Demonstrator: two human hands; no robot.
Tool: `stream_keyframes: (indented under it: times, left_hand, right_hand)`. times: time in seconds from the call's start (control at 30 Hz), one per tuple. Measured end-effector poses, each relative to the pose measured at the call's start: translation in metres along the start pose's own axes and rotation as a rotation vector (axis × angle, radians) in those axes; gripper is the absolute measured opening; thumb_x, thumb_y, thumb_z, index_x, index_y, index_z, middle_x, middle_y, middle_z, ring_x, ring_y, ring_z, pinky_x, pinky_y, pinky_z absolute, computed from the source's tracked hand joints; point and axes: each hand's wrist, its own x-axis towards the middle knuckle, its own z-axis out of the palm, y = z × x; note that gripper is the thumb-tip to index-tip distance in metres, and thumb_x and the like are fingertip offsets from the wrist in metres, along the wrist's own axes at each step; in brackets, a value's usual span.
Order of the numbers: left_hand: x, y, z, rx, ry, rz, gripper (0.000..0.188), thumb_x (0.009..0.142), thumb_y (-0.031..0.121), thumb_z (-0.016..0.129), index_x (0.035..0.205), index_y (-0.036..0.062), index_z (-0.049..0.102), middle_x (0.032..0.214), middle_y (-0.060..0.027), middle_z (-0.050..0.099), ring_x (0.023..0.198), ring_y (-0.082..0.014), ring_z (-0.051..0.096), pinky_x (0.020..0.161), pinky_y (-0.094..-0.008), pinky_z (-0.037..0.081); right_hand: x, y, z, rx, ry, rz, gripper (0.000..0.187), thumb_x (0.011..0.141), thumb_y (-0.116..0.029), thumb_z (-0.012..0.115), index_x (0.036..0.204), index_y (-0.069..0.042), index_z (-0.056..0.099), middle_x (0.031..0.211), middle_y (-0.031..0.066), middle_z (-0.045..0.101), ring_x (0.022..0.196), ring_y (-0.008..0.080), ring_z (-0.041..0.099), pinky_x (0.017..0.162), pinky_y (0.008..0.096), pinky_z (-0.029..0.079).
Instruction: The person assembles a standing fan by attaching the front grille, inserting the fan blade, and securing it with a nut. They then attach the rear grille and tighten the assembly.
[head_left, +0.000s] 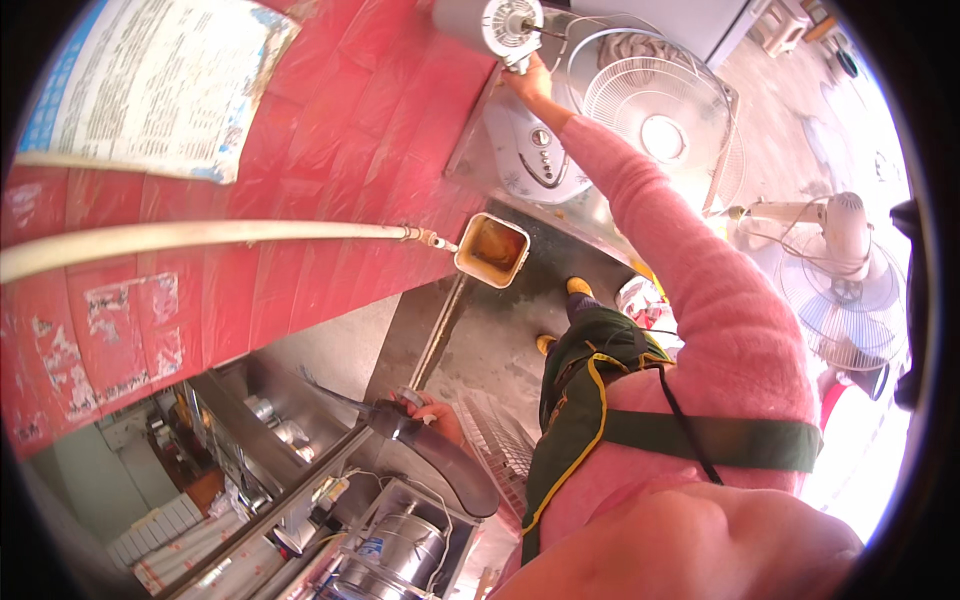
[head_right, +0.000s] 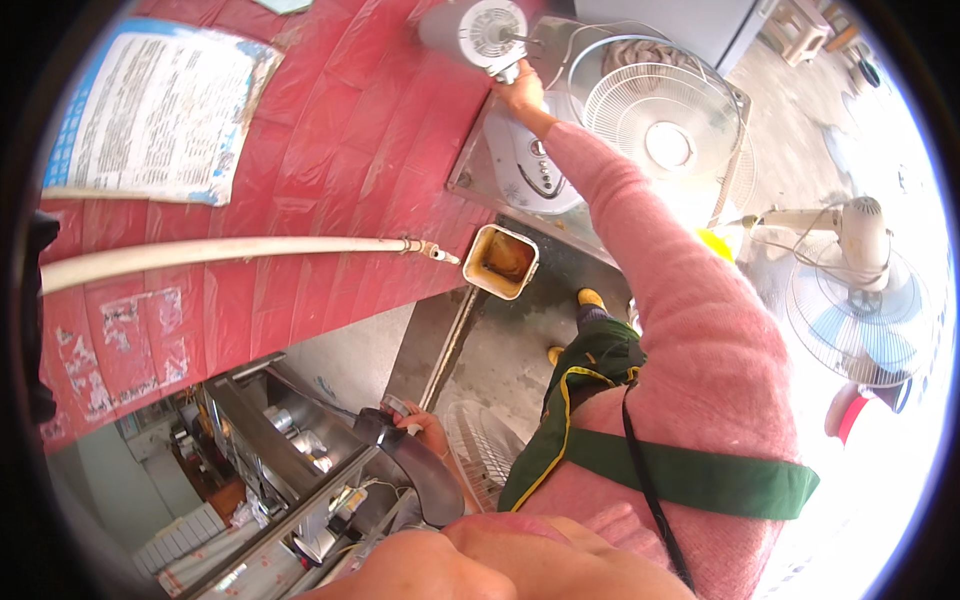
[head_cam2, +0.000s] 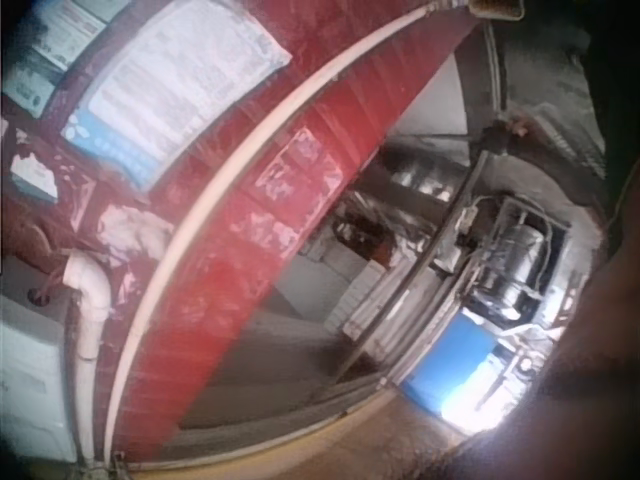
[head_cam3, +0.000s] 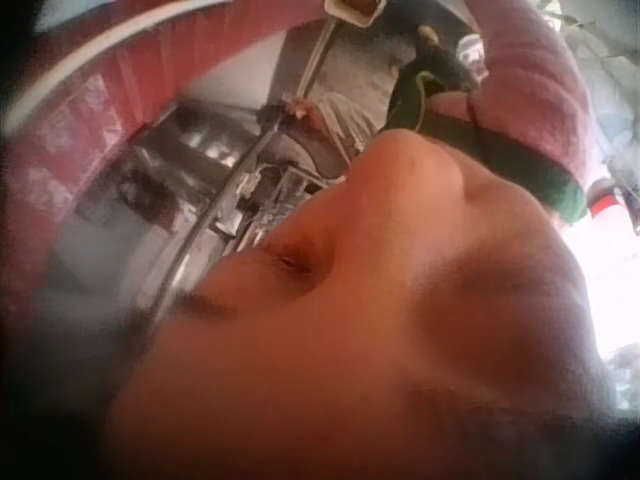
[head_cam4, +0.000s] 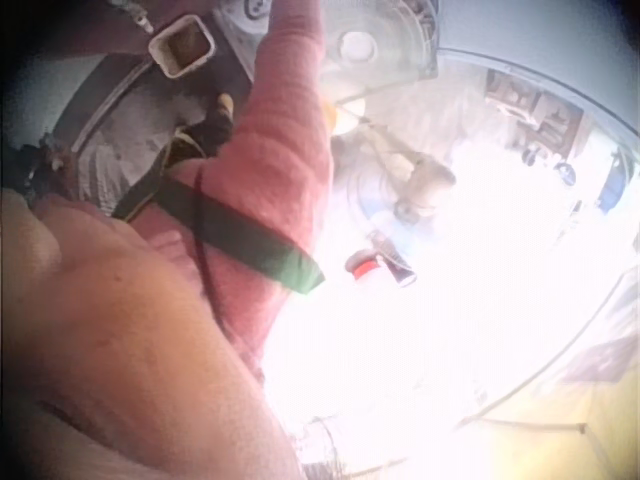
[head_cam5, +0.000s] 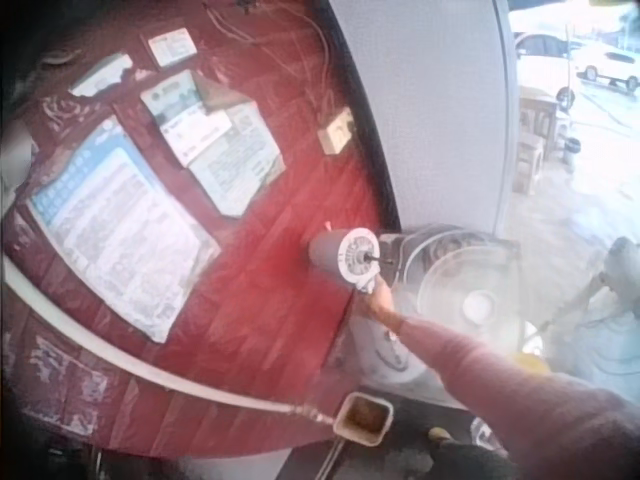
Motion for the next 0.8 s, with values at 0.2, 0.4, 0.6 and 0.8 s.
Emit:
stream_keyframes:
  times: [0.2,0.4,0.6,0.8]
  left_hand:
    - [0.017,-0.010,0.002,-0.052,0.108,-0.063,0.037,0.071,0.009,0.067,0.106,-0.0002,0.057,0.086,-0.0051,0.057,0.077,-0.0120,0.055,0.059,-0.0187,0.053]
    - [0.021,-0.031,0.013,0.170,0.169,-0.080,0.035,0.068,0.002,0.066,0.101,-0.0033,0.058,0.089,-0.0083,0.057,0.078,-0.0143,0.056,0.060,-0.0205,0.055]
    - [0.032,-0.040,0.013,0.175,0.184,-0.080,0.037,0.068,0.005,0.067,0.103,-0.0027,0.057,0.089,-0.0074,0.057,0.078,-0.0128,0.055,0.059,-0.0185,0.054]
    - [0.044,-0.049,0.005,0.177,0.262,-0.013,0.039,0.072,0.007,0.065,0.110,-0.0010,0.057,0.090,-0.0059,0.058,0.077,-0.0110,0.054,0.059,-0.0169,0.052]
  right_hand:
    - [0.004,0.007,-0.002,-0.181,-0.015,-0.061,0.066,0.059,-0.024,0.080,0.116,-0.009,0.050,0.109,0.0208,0.059,0.104,0.0362,0.056,0.089,0.0432,0.045]
    - [-0.016,0.041,-0.070,-0.336,-0.107,0.001,0.084,0.058,-0.020,0.079,0.130,-0.011,0.039,0.126,0.0224,0.046,0.120,0.0394,0.042,0.097,0.0428,0.040]
    - [-0.005,0.133,-0.316,-0.577,0.434,-0.147,0.047,0.075,-0.014,0.068,0.119,-0.018,0.053,0.117,0.0165,0.056,0.102,0.0336,0.056,0.088,0.0424,0.044]
    - [-0.018,0.174,-0.463,-0.783,0.572,0.664,0.063,0.078,-0.035,0.060,0.131,-0.007,0.043,0.126,0.0254,0.050,0.120,0.0383,0.045,0.101,0.0417,0.037]
